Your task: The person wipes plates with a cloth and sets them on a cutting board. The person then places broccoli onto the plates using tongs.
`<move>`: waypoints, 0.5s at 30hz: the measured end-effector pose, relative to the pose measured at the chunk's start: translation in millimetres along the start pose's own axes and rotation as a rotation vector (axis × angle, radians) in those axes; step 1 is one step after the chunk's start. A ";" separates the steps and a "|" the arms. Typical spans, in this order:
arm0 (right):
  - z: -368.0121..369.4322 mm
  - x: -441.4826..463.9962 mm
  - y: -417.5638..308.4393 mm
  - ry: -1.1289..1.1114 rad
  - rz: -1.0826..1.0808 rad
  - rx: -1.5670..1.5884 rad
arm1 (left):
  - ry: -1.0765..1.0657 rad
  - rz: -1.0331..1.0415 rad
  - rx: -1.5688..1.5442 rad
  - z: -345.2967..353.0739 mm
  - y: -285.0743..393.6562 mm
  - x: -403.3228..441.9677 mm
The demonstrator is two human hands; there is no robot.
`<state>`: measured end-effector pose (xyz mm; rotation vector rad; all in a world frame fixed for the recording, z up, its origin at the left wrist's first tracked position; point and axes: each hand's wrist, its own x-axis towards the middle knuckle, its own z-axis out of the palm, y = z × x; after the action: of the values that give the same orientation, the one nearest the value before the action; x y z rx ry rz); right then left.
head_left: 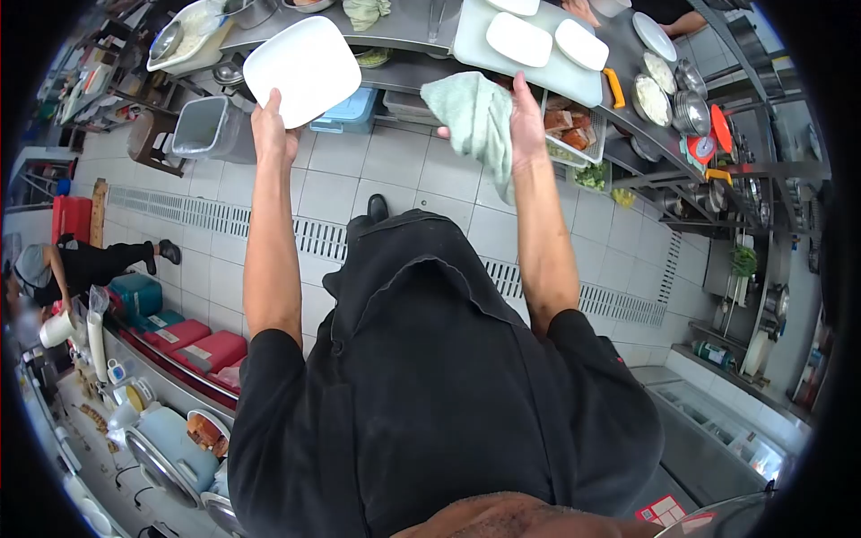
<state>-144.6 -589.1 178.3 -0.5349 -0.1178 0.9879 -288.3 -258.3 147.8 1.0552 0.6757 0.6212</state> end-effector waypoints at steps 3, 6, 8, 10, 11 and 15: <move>-24.8 -12.5 -2.5 0.351 0.056 -1.011 | 0.022 0.030 -0.002 9.0 5.3 -8.7; -68.4 -16.1 -12.4 0.558 0.243 -1.821 | 0.006 0.003 0.028 7.5 7.2 -7.2; -66.7 -21.6 -23.4 0.530 0.186 -1.682 | 0.018 -0.013 0.012 8.7 7.0 -6.2; -64.0 -33.3 -20.8 0.542 0.045 -1.610 | 0.025 0.040 0.021 10.5 -2.5 0.6; -58.1 -40.7 -23.1 0.575 0.045 -1.720 | 0.007 0.035 0.025 10.9 -7.9 1.4; -26.2 -49.8 -44.1 0.782 -0.075 -1.799 | -0.017 0.020 0.013 21.4 -11.2 3.4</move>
<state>-129.9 -658.9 183.9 -2.4772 -0.3058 0.2824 -268.5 -272.0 143.9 1.0794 0.6556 0.6257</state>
